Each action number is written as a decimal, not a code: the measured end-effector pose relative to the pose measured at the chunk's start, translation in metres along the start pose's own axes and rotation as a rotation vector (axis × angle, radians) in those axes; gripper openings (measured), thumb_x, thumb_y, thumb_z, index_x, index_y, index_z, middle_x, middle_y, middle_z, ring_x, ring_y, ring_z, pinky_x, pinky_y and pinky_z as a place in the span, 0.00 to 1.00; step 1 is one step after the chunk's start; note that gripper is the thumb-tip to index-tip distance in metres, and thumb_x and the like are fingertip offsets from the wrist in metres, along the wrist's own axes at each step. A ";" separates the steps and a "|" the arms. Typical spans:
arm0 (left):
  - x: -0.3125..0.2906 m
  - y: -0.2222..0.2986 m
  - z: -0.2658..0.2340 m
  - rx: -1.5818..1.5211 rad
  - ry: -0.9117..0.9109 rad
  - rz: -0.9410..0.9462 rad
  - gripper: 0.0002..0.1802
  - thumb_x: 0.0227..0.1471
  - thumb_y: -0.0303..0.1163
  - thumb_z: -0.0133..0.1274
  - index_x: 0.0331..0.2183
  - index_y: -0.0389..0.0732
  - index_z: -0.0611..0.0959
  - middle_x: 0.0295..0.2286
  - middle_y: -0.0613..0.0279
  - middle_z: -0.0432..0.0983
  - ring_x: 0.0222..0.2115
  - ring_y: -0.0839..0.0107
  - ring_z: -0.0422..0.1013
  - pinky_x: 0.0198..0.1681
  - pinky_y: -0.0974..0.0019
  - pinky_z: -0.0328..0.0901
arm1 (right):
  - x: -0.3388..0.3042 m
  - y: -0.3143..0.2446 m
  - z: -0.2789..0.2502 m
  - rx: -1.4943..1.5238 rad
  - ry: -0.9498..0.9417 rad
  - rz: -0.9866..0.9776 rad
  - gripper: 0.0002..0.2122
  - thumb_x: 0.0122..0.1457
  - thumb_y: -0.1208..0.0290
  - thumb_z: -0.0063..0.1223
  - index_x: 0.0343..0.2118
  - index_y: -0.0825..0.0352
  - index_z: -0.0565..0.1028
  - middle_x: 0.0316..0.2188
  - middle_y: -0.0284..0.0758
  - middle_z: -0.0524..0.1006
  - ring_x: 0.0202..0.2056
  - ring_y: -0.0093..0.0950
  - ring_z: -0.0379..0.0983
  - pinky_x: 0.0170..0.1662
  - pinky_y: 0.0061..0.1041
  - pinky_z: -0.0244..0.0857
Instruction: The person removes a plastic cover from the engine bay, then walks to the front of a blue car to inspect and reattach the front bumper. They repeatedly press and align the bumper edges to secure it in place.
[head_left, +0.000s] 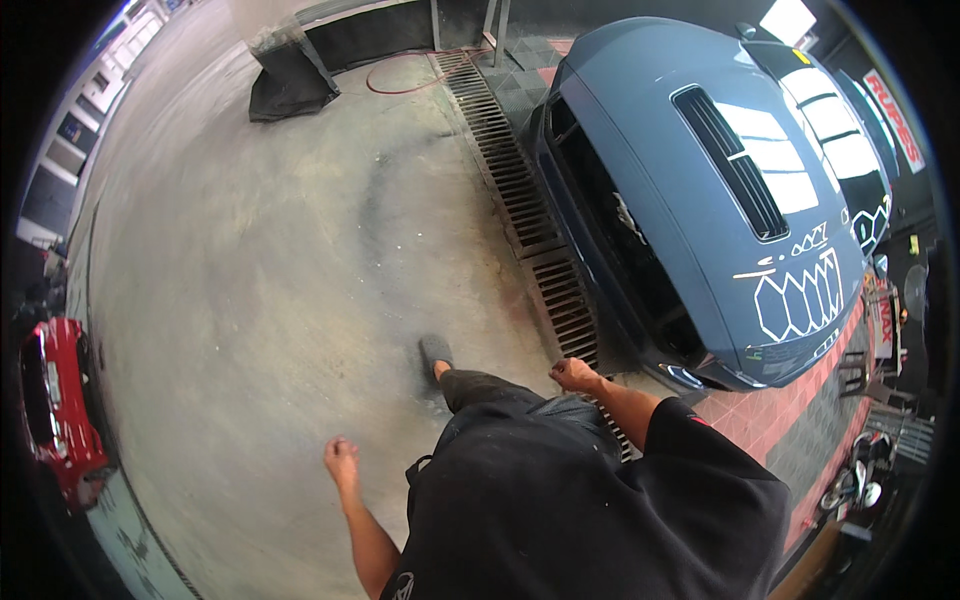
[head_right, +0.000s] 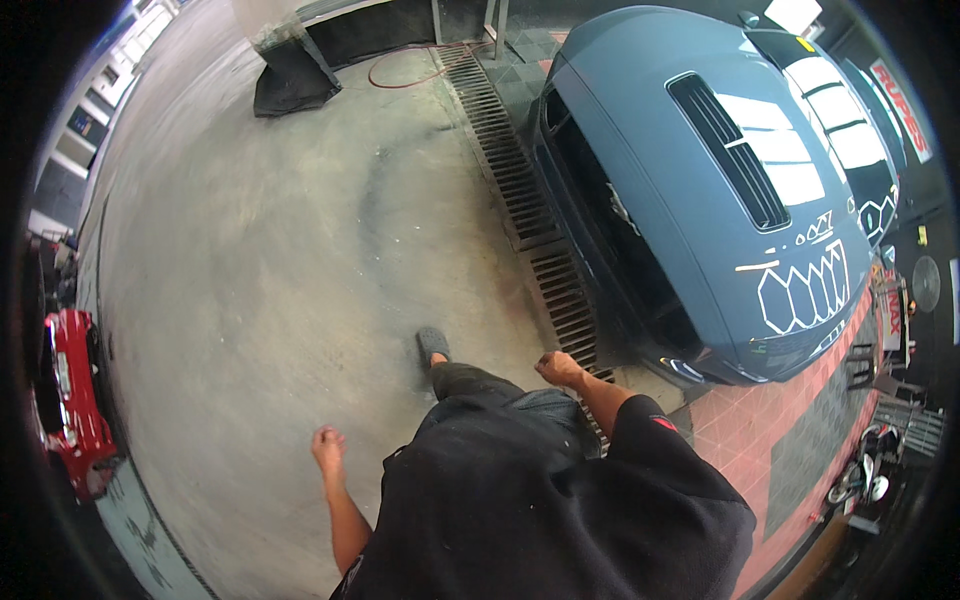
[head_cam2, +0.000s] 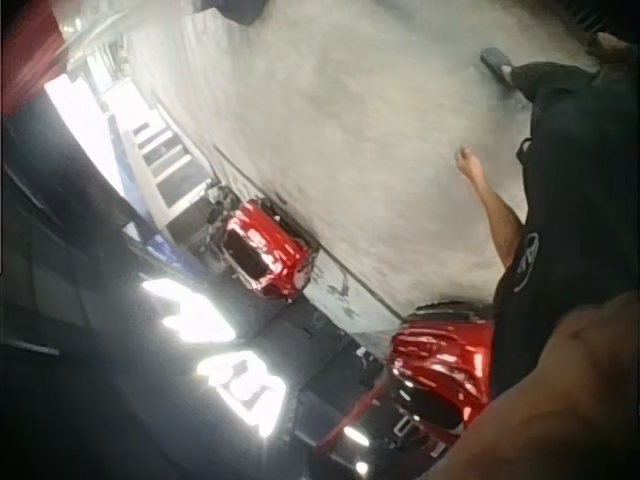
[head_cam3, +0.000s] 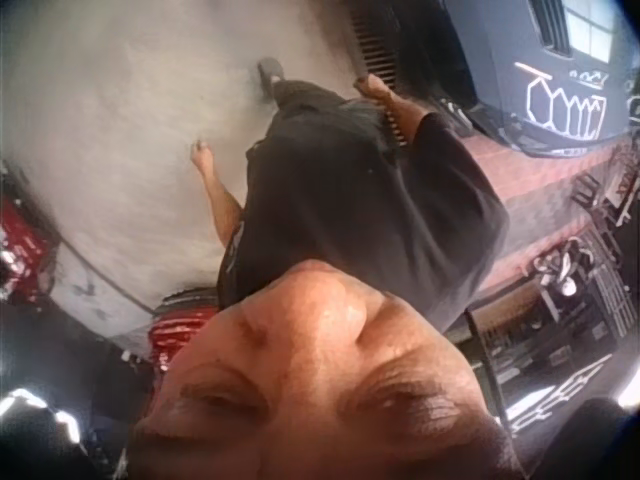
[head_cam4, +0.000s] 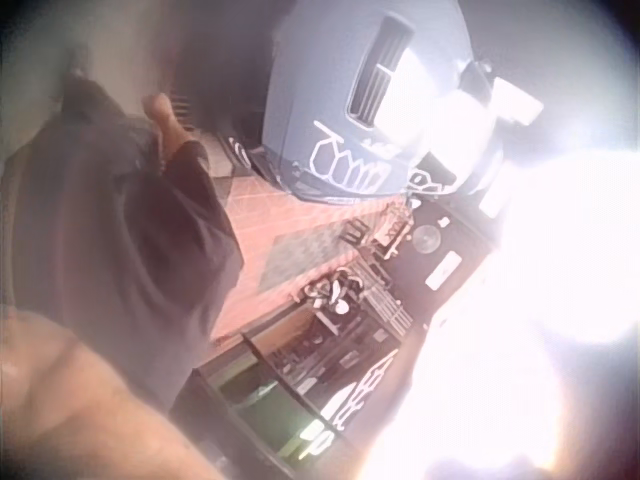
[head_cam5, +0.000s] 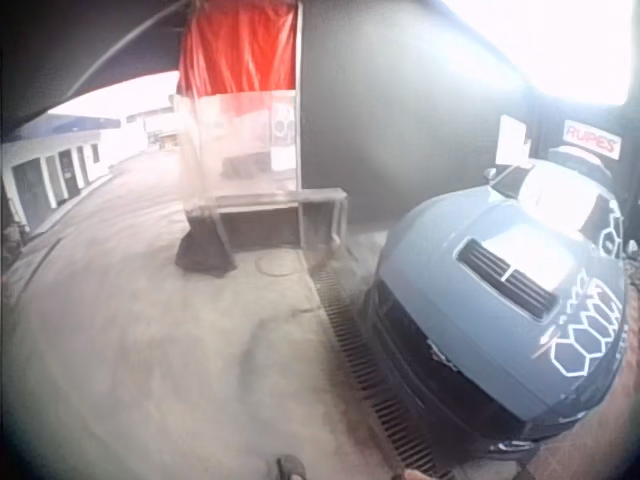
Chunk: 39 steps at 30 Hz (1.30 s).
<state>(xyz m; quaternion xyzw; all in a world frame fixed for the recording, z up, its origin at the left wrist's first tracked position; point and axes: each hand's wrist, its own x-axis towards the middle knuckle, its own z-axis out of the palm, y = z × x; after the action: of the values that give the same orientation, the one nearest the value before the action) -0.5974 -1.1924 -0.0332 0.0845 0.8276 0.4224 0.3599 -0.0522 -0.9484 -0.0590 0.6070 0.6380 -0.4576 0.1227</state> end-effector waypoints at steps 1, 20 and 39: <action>0.013 0.007 0.007 0.114 -0.071 0.042 0.18 0.62 0.37 0.52 0.48 0.37 0.81 0.34 0.59 0.78 0.35 0.66 0.77 0.36 0.64 0.71 | 0.009 -0.013 -0.001 0.042 0.019 0.042 0.21 0.63 0.55 0.52 0.45 0.69 0.83 0.42 0.53 0.83 0.48 0.49 0.79 0.52 0.44 0.72; 0.393 0.110 -0.206 0.926 -0.828 0.096 0.20 0.63 0.42 0.48 0.48 0.38 0.79 0.40 0.55 0.79 0.45 0.58 0.76 0.49 0.52 0.69 | -0.018 -0.325 0.174 0.660 0.685 0.450 0.22 0.66 0.55 0.51 0.46 0.74 0.81 0.39 0.55 0.83 0.45 0.52 0.80 0.49 0.45 0.72; 0.393 0.240 -0.053 1.155 -1.104 0.278 0.20 0.65 0.40 0.52 0.52 0.37 0.77 0.39 0.59 0.79 0.35 0.66 0.78 0.35 0.64 0.72 | -0.294 -0.707 0.702 2.169 0.599 1.012 0.19 0.69 0.59 0.51 0.46 0.73 0.82 0.44 0.40 0.84 0.43 0.34 0.80 0.50 0.34 0.72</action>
<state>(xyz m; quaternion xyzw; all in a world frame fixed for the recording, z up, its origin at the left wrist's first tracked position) -0.9578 -0.9007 -0.0360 0.5553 0.6002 -0.1332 0.5601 -0.8909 -1.5475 0.0716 0.6545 -0.3752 -0.4941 -0.4321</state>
